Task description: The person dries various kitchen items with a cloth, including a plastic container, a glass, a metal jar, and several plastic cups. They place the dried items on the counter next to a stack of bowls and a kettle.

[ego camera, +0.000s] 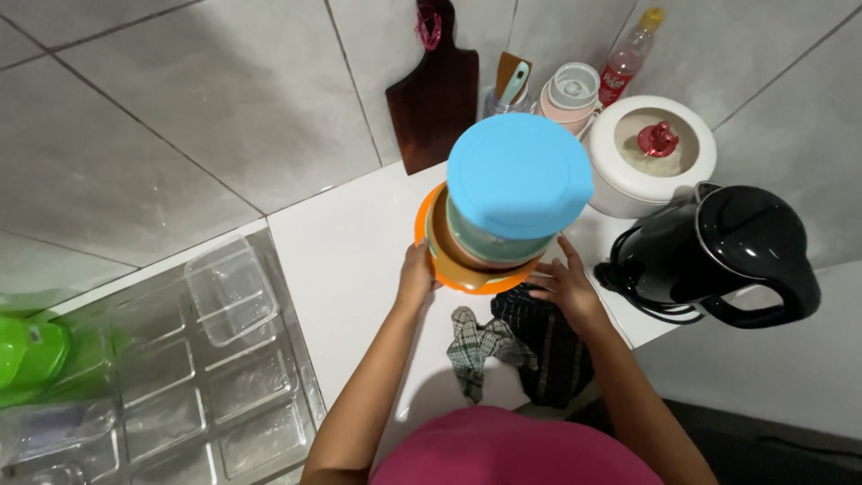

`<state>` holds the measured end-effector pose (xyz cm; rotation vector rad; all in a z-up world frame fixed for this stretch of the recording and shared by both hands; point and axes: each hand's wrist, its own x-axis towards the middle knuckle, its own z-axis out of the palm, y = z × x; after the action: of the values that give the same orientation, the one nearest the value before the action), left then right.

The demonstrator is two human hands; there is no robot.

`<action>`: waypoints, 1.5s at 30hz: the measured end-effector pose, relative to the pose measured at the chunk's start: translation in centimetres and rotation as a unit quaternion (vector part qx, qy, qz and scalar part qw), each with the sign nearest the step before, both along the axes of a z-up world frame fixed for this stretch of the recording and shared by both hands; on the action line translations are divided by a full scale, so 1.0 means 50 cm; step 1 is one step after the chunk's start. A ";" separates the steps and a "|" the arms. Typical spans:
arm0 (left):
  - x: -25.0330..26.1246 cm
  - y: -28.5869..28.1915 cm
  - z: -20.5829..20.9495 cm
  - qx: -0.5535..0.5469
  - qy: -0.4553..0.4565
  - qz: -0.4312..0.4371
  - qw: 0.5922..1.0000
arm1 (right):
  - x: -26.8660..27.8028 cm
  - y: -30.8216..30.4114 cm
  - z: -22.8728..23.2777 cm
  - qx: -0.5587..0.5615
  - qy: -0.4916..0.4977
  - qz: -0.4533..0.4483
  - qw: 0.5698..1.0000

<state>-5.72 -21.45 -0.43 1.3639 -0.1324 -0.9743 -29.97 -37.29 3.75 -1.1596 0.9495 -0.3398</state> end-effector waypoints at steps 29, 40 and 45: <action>-0.029 -0.051 -0.056 -0.050 0.034 -0.013 0.998 | -0.031 0.108 0.000 -0.387 0.045 0.176 0.904; -0.014 0.394 0.046 0.036 -0.185 0.017 0.982 | 0.063 0.243 -0.062 -0.507 0.070 0.427 0.746; 0.162 0.537 0.076 0.312 -0.680 0.116 0.653 | 0.122 0.292 -0.028 -0.361 -0.055 0.344 0.865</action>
<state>2.36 5.40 3.38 2.4494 -0.7786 0.5109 -23.89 -22.68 2.34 -2.0530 0.2311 -0.1683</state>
